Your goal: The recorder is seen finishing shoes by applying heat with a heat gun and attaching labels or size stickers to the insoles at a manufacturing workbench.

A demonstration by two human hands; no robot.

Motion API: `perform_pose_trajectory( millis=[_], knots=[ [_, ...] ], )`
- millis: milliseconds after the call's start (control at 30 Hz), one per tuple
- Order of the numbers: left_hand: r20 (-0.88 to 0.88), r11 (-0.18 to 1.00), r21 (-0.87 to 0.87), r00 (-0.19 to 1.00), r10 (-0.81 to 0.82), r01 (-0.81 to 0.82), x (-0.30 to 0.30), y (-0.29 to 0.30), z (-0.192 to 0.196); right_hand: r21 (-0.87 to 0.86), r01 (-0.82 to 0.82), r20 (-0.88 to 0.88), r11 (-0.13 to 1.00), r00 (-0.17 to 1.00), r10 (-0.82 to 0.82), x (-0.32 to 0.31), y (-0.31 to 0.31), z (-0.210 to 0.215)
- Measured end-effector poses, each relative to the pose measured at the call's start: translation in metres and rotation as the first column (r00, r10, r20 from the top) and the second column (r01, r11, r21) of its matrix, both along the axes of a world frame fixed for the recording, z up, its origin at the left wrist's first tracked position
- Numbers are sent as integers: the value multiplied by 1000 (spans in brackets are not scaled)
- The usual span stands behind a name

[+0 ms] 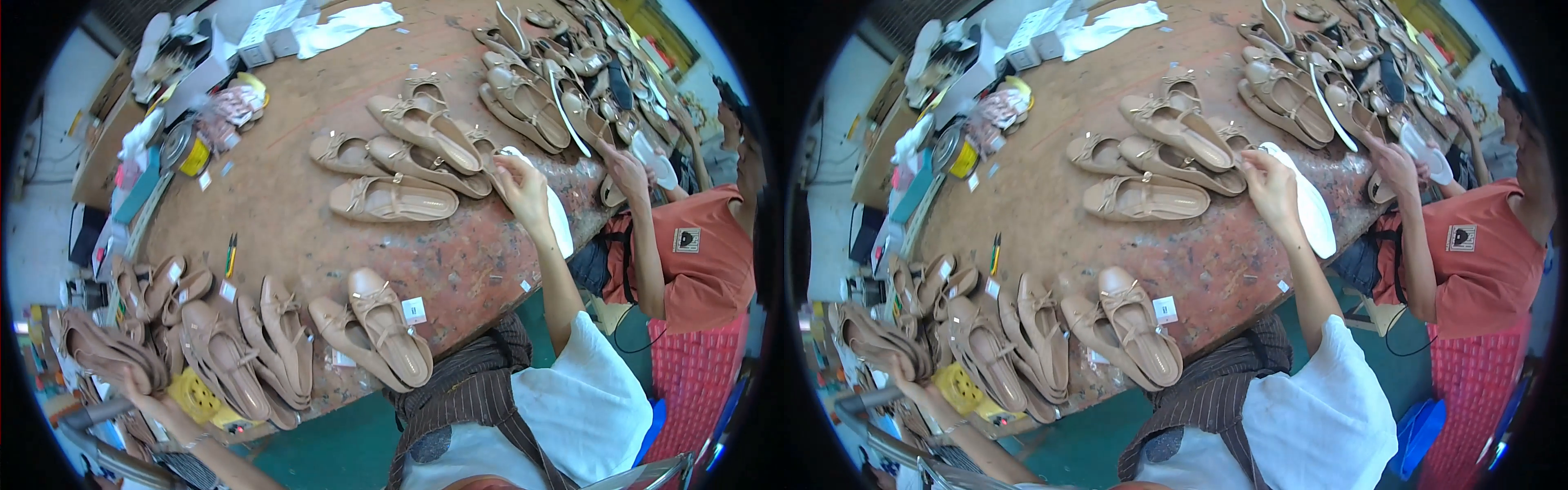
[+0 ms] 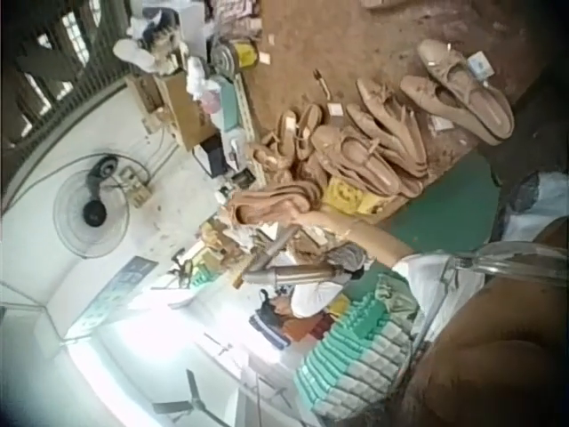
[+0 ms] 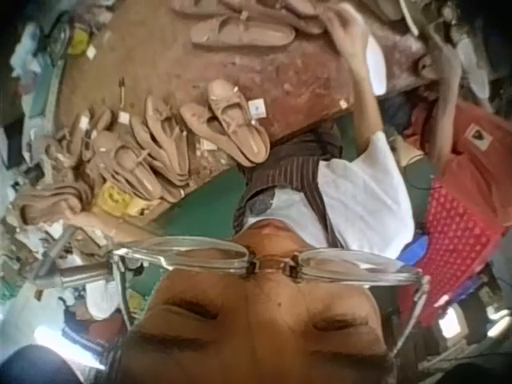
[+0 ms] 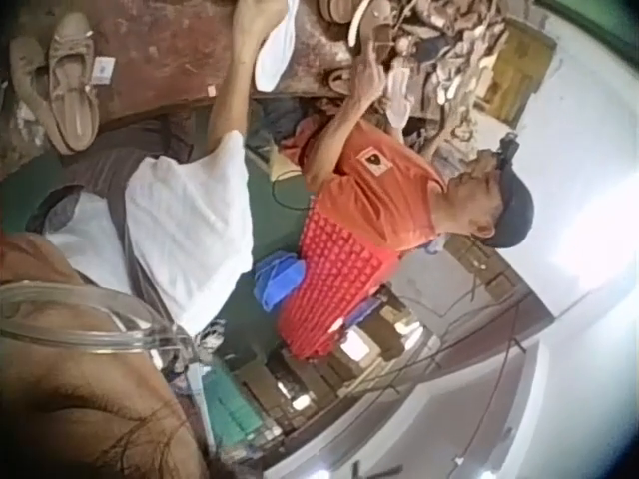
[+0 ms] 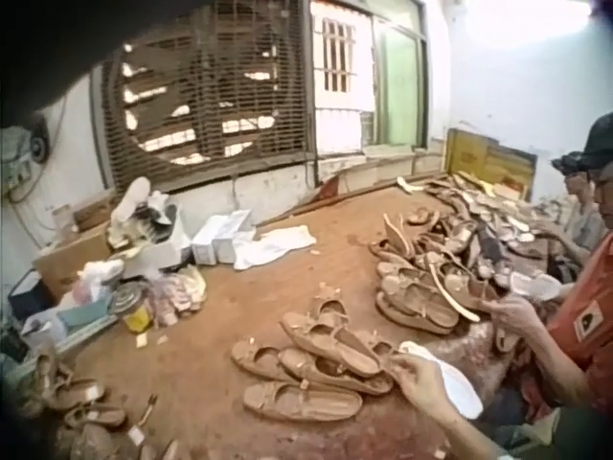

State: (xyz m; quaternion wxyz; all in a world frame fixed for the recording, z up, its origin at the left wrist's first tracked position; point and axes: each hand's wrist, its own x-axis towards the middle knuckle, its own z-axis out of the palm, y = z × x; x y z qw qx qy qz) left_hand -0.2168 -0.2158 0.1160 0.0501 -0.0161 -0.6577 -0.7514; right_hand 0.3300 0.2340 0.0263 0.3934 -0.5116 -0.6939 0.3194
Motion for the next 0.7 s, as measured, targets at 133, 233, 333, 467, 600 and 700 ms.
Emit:
perform_pose_trajectory(
  millis=[133, 233, 333, 467, 600, 700],
  knots=[
    [155, 968, -187, 968, 197, -167, -132, -20, 14, 95, 216, 418, 972, 878, -235, 27, 20, -20],
    [208, 960, -246, 961, 184, -131, -168, -7, -12, 131, 271, 550, 954, 780, -297, 38, 27, -48],
    [95, 898, -441, 995, 28, 16, -184, 6, -32, 162, 265, 577, 951, 756, -309, 35, 27, -53],
    [-11, 735, -664, 981, -192, 136, -190, 15, -54, 192, 245, 265, 950, 920, -290, 52, 55, -71],
    [19, 552, -793, 917, -399, 257, -126, 73, -70, 407, 471, 397, 783, 681, -616, 101, 126, -68],
    [37, 556, -720, 823, -567, 415, -18, 107, -49, 281, 600, 488, 749, 583, -650, 108, 160, -75]
  ],
)
